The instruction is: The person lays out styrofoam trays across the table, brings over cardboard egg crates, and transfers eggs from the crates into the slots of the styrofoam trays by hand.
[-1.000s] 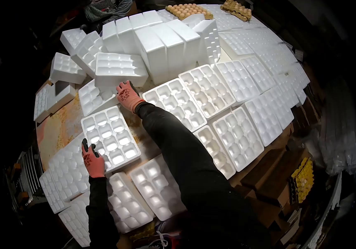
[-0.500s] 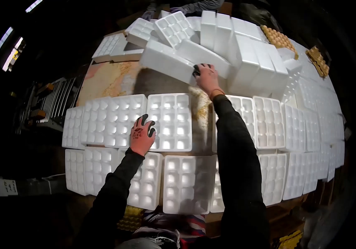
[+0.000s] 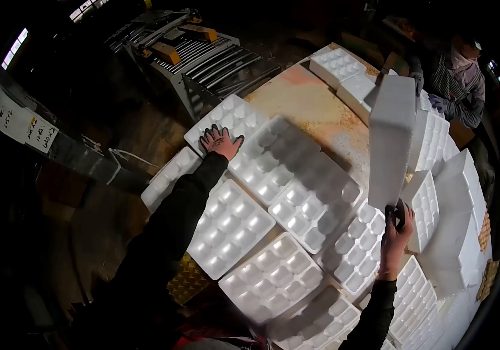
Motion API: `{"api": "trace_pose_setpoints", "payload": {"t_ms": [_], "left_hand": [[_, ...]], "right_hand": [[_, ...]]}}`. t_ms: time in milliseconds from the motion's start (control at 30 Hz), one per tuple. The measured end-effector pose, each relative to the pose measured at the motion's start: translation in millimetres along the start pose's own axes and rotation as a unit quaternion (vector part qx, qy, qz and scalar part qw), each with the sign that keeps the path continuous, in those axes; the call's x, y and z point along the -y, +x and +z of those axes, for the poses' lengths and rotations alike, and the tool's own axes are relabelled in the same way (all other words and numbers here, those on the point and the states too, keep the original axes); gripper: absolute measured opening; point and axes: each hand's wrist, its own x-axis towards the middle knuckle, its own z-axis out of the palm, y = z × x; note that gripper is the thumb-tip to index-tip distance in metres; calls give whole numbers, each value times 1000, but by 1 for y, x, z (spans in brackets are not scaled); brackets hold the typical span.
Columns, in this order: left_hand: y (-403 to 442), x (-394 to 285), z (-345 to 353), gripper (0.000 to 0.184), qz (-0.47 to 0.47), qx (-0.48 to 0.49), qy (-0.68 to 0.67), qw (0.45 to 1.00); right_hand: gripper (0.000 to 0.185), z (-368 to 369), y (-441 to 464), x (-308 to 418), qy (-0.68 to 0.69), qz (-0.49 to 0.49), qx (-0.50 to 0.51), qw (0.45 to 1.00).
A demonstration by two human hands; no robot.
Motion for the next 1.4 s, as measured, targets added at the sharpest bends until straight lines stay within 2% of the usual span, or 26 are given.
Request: {"api": "trace_pose_setpoints", "payload": {"t_ms": [33,100,167,267,300,367,433,467,500,533,567,633,667,700,767,800,833,900,1000,1033,1100,1133,1167,1233,1300,1400], "left_hand": [[-9,-5,4,84,11,0,-23,1000],[-24,-19,7,85,30,-4,-43,999],[-41,-32,18,85,40,-65,-45,996],[-75,-44,5,84,28,10,-57,998],[-84,-42,2,84,34,6,-57,998],[-103,-30,-15,88,66,-162,-101,979],[-109,1,-29,103,119,-319,-283,897],[-114,18,-58,108,146,-283,-323,891],[-101,35,-76,107,311,-339,-255,850],[-97,36,-112,100,375,-250,-134,883],[-93,34,-142,93,426,-169,-2,889],[-74,32,-148,81,495,-88,27,864],[-60,33,-141,65,516,-42,-17,855],[-52,30,-136,60,521,-38,-10,853],[-42,31,-132,50,519,-29,8,854],[-43,24,-136,41,505,-54,-11,861],[-31,20,-138,41,506,-79,-24,859],[-9,9,-143,42,494,-135,-45,858],[38,-17,-142,40,428,-254,-7,868],[61,-26,-131,41,406,-283,9,869],[103,-48,-101,45,361,-279,76,887],[118,-62,-87,46,351,-245,94,899],[128,-73,-75,48,341,-209,110,910],[137,-94,-57,51,341,-177,152,910],[142,-113,-46,53,334,-135,184,915],[143,-122,-29,55,345,-69,195,915]], "right_hand": [[25,28,14,21,-84,-55,17,995],[25,78,34,46,-102,-90,19,991],[25,117,51,70,-118,-149,28,981],[25,159,73,90,-128,-204,46,969],[26,169,78,93,-135,-221,46,965],[27,186,87,104,-203,-294,19,934],[26,194,97,101,-216,-321,31,922],[24,195,98,100,-220,-313,46,923],[25,196,100,91,-201,-334,41,920],[25,194,98,90,-169,-345,71,920],[25,191,99,85,-185,-363,107,907],[29,187,93,83,-187,-353,133,907],[32,187,93,75,-189,-340,152,909],[34,187,96,71,-180,-331,163,912],[37,182,94,62,-160,-313,105,930],[44,175,98,63,-163,-313,91,931],[48,165,95,61,-180,-289,56,939],[59,147,93,32,-268,-239,-89,929],[78,114,117,7,-362,-168,-242,884],[81,111,127,4,-366,-144,-223,892],[80,116,147,-14,-329,-108,-98,933],[78,128,153,-27,-337,-137,-65,929],[73,138,161,-34,-323,-162,19,932],[59,166,166,-41,-368,-165,73,912],[49,193,176,-36,-451,16,188,872],[41,214,177,-74,-490,-20,110,865]]}}
